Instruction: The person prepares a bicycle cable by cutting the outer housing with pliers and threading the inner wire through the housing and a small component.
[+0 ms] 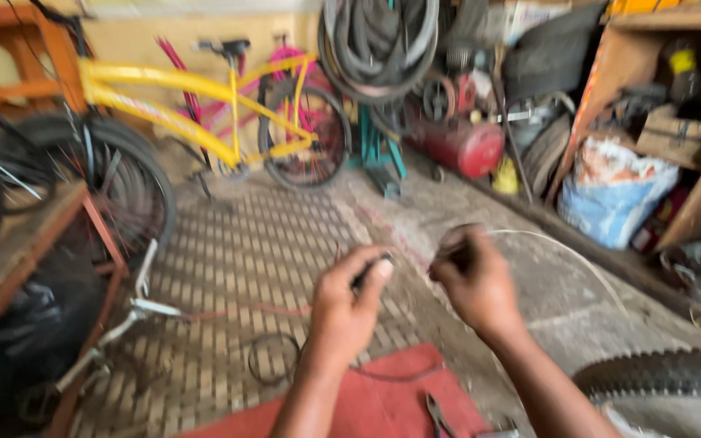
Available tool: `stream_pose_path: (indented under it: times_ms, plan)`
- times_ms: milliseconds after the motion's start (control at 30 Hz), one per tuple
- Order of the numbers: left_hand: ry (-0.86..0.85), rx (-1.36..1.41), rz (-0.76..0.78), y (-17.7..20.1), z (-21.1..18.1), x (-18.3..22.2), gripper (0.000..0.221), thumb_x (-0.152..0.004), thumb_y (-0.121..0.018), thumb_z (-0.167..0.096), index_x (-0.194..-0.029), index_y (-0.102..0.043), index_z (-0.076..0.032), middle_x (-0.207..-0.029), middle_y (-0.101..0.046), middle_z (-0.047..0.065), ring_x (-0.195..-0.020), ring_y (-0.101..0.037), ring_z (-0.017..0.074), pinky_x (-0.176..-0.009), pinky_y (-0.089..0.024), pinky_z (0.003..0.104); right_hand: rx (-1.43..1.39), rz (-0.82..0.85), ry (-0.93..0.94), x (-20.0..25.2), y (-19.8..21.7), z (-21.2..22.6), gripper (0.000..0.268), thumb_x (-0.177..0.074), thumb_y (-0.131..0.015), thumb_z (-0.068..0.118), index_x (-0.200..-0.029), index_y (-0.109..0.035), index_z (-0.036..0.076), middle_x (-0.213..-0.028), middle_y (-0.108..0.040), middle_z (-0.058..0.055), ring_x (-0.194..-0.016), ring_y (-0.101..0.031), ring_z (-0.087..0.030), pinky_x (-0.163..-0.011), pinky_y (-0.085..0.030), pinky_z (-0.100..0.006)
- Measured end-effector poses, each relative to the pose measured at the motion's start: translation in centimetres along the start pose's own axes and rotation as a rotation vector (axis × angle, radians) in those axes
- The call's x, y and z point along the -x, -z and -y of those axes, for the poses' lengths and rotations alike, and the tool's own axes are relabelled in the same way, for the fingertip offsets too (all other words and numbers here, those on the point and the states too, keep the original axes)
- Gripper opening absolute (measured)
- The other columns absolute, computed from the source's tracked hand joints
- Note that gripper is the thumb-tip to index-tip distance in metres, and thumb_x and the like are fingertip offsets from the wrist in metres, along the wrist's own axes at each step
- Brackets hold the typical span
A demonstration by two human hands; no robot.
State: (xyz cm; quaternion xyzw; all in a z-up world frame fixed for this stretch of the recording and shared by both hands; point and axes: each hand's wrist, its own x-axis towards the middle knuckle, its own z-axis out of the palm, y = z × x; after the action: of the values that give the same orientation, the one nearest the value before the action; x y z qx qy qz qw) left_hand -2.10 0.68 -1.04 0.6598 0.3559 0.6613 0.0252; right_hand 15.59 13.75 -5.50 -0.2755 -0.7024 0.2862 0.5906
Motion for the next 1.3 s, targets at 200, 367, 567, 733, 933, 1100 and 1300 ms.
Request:
stream_pose_path:
  times_ms: [200, 367, 567, 733, 933, 1100, 1300]
  plan:
    - [0.315, -0.031, 0.007, -0.1, 3.6, 0.4, 0.016, -0.098, -0.065, -0.011, -0.109, -0.074, -0.003, -0.078, -0.063, 0.006, -0.069, -0.052, 0.0103, -0.063, -0.048, 0.027, 0.707, 0.478, -0.12, 9.0, -4.7, -24.3, 0.027, -0.079, -0.063, 0.008, -0.104, -0.067, 0.015, -0.102, -0.069, -0.02, -0.092, -0.068, -0.045, -0.078, -0.055, -0.054]
    - [0.17, -0.055, -0.01, -0.5, 5.4, 0.2, 0.013, -0.099, -0.065, -0.009, -0.109, -0.07, -0.001, -0.088, -0.068, 0.002, -0.077, -0.06, 0.0072, -0.07, -0.052, 0.025, 0.821, 0.562, -0.6, 19.8, -5.5, -36.3, 0.028, -0.103, -0.057, 0.043, -0.102, -0.069, 0.018, -0.107, -0.076, -0.018, -0.106, -0.071, -0.039, -0.094, -0.054, -0.052]
    - [0.305, -0.075, 0.072, -0.4, 7.3, 0.9, 0.013, -0.098, -0.067, -0.009, -0.108, -0.073, -0.003, -0.087, -0.069, 0.0, -0.075, -0.059, 0.0065, -0.067, -0.05, 0.024, 0.831, 0.32, -0.783, 26.4, -5.2, -38.8, 0.04, -0.084, -0.069, 0.034, -0.119, -0.058, 0.016, -0.119, -0.067, -0.017, -0.112, -0.067, -0.043, -0.093, -0.055, -0.055]
    - [0.428, -0.066, 0.082, -0.2, 8.0, 1.3, 0.013, -0.097, -0.068, -0.01, -0.107, -0.074, -0.004, -0.082, -0.07, -0.001, -0.072, -0.06, 0.0041, -0.063, -0.049, 0.023, 1.041, 0.434, -0.824, 31.1, -5.5, -39.3, 0.061, -0.074, -0.081, 0.046, -0.123, -0.057, 0.018, -0.122, -0.06, -0.02, -0.117, -0.06, -0.045, -0.098, -0.052, -0.054]
    - [0.348, 0.032, 0.044, -0.3, 7.1, 0.6, 0.011, -0.096, -0.069, -0.008, -0.106, -0.069, -0.002, -0.089, -0.071, -0.001, -0.082, -0.064, 0.0029, -0.074, -0.054, 0.021, 0.944, 0.714, -0.757, 30.1, -7.6, -41.0, 0.039, -0.084, -0.07, 0.029, -0.12, -0.061, 0.016, -0.098, -0.069, -0.018, -0.093, -0.072, -0.032, -0.084, -0.057, -0.046]
    - [0.352, 0.064, 0.006, 0.6, 6.7, 0.6, 0.011, -0.098, -0.069, -0.008, -0.107, -0.071, -0.002, -0.084, -0.067, -0.002, -0.077, -0.059, 0.0029, -0.071, -0.051, 0.022, -0.892, 0.287, -1.611, 25.4, -7.6, -35.3, 0.016, -0.09, -0.068, 0.014, -0.094, -0.065, -0.001, -0.075, -0.069, -0.015, -0.068, -0.066, -0.029, -0.064, -0.053, -0.039]
    - [0.299, 0.195, -0.083, 0.6, 4.7, -0.6, 0.012, -0.097, -0.069, -0.007, -0.108, -0.07, -0.002, -0.088, -0.068, -0.004, -0.08, -0.058, 0.0023, -0.073, -0.051, 0.021, -0.373, 0.244, -0.542, 12.0, -5.8, -14.9, 0.026, -0.085, -0.072, 0.007, -0.111, -0.073, 0.003, -0.087, -0.072, -0.004, -0.074, -0.065, -0.016, -0.066, -0.054, -0.033]
